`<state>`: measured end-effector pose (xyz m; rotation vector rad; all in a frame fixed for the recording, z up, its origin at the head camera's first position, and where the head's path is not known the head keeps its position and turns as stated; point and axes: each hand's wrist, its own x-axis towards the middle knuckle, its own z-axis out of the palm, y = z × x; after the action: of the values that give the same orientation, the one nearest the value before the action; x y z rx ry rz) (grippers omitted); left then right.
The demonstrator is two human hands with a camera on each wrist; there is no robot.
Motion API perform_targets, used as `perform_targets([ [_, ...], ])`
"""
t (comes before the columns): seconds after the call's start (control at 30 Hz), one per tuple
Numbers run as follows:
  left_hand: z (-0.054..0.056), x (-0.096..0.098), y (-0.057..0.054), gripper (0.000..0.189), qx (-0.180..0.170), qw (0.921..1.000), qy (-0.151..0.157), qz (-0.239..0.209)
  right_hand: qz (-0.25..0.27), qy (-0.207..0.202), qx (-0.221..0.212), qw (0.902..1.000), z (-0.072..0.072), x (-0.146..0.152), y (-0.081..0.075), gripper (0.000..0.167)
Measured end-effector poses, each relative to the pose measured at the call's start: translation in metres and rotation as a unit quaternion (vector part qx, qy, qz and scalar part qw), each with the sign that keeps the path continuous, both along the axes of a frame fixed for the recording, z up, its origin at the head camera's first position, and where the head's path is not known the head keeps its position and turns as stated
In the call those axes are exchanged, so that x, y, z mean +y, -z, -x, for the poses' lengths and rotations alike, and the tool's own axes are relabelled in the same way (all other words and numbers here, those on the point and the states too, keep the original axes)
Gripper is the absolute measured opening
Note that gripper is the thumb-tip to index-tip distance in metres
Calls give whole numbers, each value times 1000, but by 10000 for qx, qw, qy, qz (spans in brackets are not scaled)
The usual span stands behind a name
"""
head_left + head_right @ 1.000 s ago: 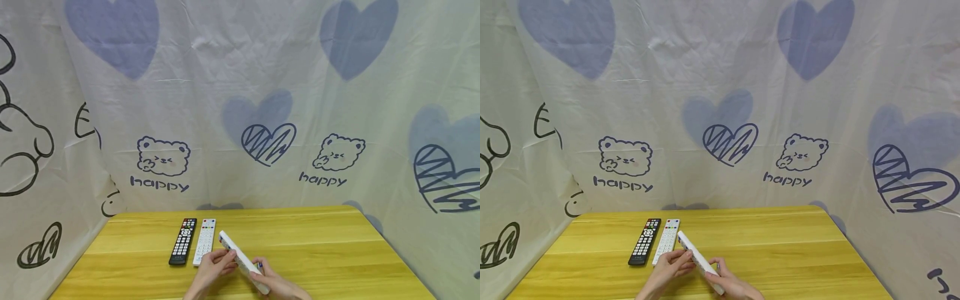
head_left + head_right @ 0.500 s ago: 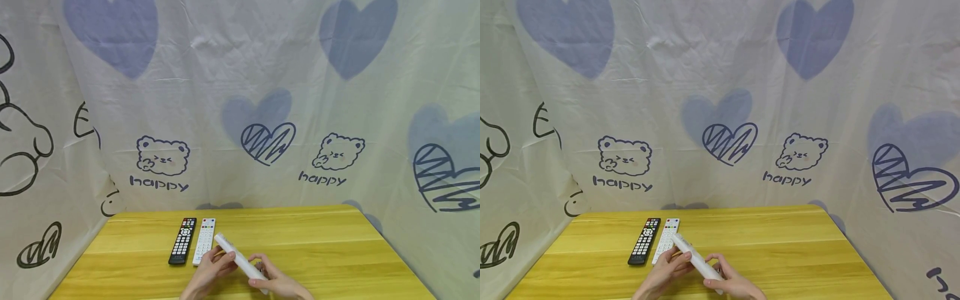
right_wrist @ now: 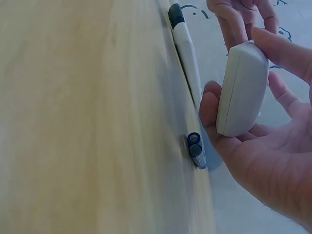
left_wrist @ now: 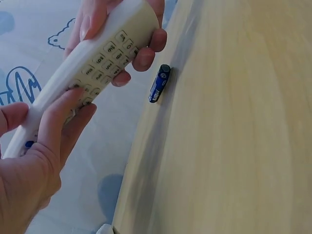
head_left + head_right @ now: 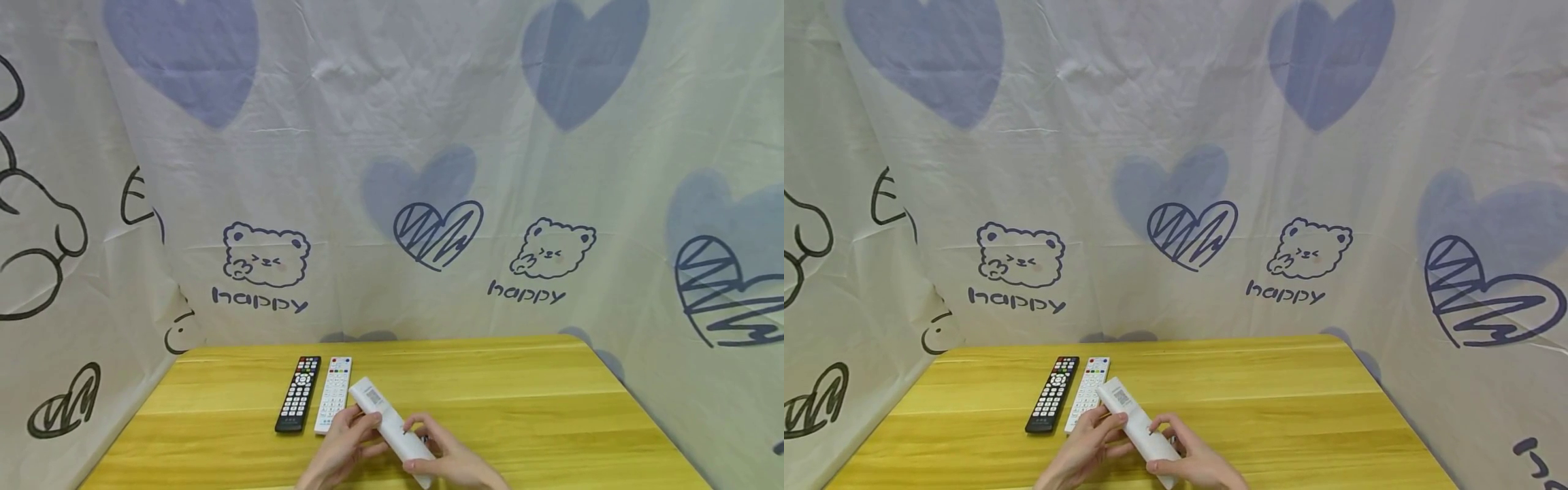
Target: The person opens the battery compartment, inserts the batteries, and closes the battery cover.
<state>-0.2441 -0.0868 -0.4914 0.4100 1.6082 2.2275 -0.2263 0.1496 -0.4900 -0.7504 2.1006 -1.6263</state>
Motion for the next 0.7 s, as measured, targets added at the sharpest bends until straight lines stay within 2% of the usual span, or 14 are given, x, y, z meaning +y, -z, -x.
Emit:
perform_targets([
  [0.13,-1,3,-1,61,30,9999,-119,2,95,-43,-139,9998,3,-2,1,44],
  [0.47,-2,8,-2,58,-83,9967,-753,292,281,-129,-220,9993,6,-6,0,42],
  [0.7,-3,9,-4,59,-127,9957,-833,388,355,-192,-217,9989,8,-6,0,41],
])
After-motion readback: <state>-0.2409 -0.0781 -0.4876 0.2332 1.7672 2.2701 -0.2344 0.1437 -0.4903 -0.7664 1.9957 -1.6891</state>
